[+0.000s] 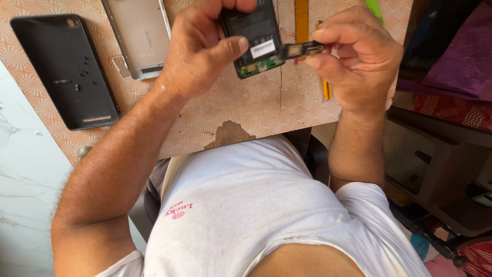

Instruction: The person cleans the internal components of a disassembled smartphone using a green toothbrush. They then reassemble the device by connecting a ribbon cable, inserting a SIM card tray, and securing the battery connector with a screwdriver.

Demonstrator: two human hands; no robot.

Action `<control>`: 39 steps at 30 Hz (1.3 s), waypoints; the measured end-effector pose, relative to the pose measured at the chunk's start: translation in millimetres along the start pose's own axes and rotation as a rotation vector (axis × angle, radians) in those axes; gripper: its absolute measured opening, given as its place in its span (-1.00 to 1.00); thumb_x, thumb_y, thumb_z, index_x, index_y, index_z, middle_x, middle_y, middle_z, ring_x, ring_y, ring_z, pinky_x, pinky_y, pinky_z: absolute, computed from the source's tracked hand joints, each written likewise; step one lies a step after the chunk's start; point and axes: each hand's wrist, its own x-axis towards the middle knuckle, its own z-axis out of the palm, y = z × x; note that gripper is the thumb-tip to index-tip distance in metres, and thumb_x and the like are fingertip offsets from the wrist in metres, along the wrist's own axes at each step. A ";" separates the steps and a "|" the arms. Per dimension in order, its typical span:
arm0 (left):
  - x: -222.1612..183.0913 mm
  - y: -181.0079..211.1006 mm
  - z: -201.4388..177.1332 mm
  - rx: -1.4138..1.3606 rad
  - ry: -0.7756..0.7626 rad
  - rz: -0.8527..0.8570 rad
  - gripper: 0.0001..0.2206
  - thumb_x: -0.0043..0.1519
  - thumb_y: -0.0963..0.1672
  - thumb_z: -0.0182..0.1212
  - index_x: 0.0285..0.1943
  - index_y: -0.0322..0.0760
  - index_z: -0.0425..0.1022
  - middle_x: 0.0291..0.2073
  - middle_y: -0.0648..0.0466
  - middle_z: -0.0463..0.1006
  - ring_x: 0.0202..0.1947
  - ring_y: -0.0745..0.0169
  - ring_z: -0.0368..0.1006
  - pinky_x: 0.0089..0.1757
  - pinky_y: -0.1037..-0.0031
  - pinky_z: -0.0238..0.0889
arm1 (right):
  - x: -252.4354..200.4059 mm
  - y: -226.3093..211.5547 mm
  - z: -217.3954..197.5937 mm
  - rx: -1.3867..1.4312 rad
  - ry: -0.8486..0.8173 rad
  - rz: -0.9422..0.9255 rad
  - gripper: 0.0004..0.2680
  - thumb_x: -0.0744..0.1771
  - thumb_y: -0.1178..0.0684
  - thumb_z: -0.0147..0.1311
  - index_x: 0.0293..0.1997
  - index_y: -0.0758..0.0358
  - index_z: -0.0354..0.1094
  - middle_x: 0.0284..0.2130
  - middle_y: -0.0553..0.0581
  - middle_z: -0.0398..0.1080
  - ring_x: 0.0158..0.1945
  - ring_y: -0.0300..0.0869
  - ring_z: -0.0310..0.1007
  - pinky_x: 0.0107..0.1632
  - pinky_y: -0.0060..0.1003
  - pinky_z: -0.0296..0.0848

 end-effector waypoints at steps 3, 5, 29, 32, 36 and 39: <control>-0.5 -3.8 -4.1 -0.083 0.018 -0.022 -0.66 0.32 -0.33 0.17 0.28 -0.39 0.37 0.11 0.03 0.48 0.19 0.28 0.46 0.35 0.36 0.36 | -4.4 1.7 7.0 0.207 0.017 0.100 -0.80 0.30 0.27 0.34 -0.04 0.46 0.43 -0.11 0.19 0.42 -0.19 -0.27 0.48 -0.18 -0.49 0.53; -1.6 -6.7 -4.4 -0.202 0.035 -0.045 -0.64 0.34 -0.34 0.18 0.33 -0.38 0.39 0.13 0.02 0.48 0.18 0.30 0.45 0.32 0.40 0.38 | -5.3 2.7 12.5 0.291 0.010 0.139 -0.80 0.31 0.25 0.33 -0.02 0.45 0.43 -0.04 0.21 0.41 -0.15 -0.26 0.49 -0.12 -0.49 0.56; -0.8 7.2 -7.3 -0.527 -0.058 -0.204 -0.47 0.26 -0.29 0.24 0.46 -0.53 0.28 0.21 -0.11 0.48 -0.05 0.23 0.57 -0.16 0.44 0.58 | -14.3 -5.2 39.7 0.469 -0.016 0.189 -0.81 0.35 0.34 0.30 0.04 0.49 0.43 0.18 0.37 0.36 0.16 -0.18 0.47 0.26 -0.32 0.52; -1.7 4.9 -6.3 -0.529 -0.043 -0.205 -0.44 0.22 -0.31 0.27 0.46 -0.51 0.28 0.26 -0.11 0.45 0.12 0.21 0.52 0.18 0.35 0.56 | -16.5 -4.3 39.0 0.455 -0.007 0.186 -0.79 0.34 0.34 0.31 0.07 0.48 0.43 0.19 0.36 0.36 0.13 -0.18 0.47 0.23 -0.32 0.53; -1.6 4.8 -6.3 -0.468 -0.057 -0.163 -0.41 0.18 -0.36 0.26 0.46 -0.50 0.29 0.31 -0.09 0.42 0.24 0.19 0.46 0.31 0.35 0.41 | -17.4 -3.5 38.4 0.451 -0.012 0.179 -0.78 0.34 0.36 0.31 0.07 0.48 0.43 0.19 0.36 0.35 0.17 -0.17 0.47 0.24 -0.30 0.55; -2.1 5.0 -6.5 -0.439 -0.061 -0.147 -0.41 0.17 -0.38 0.26 0.45 -0.50 0.30 0.32 -0.09 0.41 0.29 0.18 0.44 0.37 0.35 0.35 | -18.7 -1.5 38.9 0.451 -0.006 0.175 -0.78 0.33 0.37 0.30 0.06 0.47 0.43 0.19 0.36 0.35 0.16 -0.16 0.49 0.21 -0.30 0.59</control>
